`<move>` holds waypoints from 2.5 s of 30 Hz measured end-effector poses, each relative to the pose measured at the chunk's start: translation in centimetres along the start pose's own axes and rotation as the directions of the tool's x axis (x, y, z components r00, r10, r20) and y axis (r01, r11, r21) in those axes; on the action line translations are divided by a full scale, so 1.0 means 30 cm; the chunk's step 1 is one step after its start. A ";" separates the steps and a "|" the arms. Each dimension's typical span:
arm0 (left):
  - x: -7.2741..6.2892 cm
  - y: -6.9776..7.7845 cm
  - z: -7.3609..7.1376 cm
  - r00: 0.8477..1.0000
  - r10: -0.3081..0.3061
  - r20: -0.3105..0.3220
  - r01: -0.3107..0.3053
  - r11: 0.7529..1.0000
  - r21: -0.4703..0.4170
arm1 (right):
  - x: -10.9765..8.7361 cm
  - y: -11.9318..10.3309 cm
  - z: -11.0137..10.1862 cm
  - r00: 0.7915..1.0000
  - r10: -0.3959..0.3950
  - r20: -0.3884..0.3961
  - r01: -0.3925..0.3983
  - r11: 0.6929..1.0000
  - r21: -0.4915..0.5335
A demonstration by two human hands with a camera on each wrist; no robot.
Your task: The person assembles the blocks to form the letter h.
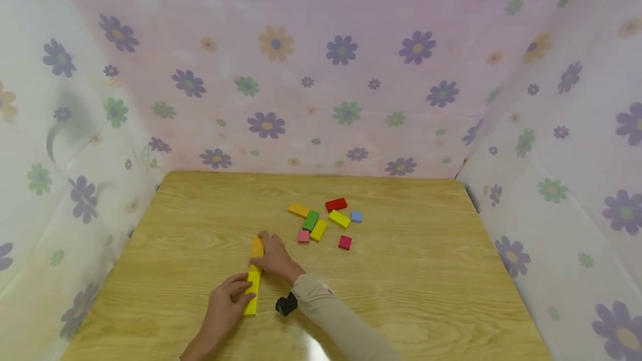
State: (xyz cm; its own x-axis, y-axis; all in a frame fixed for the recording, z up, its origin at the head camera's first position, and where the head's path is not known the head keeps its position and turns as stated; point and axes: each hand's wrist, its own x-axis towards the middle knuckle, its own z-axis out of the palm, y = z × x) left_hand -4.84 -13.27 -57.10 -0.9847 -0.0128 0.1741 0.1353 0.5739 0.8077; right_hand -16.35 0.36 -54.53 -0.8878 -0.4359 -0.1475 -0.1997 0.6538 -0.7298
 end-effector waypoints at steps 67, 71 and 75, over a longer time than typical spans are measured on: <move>0.063 -0.031 -0.029 0.918 0.082 0.388 -0.072 0.997 -0.040 | 0.020 0.141 -0.398 0.968 -0.237 0.081 0.245 0.961 -0.124; 0.067 -0.034 -0.029 0.917 0.088 0.388 -0.069 0.996 -0.064 | 0.026 0.170 -0.424 0.966 -0.251 0.069 0.259 0.950 -0.177; 0.071 -0.036 -0.028 0.917 0.097 0.386 -0.076 0.995 -0.071 | 0.021 0.197 -0.451 0.962 -0.263 0.071 0.272 0.938 -0.216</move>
State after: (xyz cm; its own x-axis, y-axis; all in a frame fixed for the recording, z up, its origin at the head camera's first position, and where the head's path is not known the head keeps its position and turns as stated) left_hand -6.99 -14.62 -57.12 -0.9327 0.3601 0.0208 0.2168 0.5135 0.8302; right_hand -23.69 12.30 -49.91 -0.7720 -0.6356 0.0023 -0.5187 0.6279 -0.5802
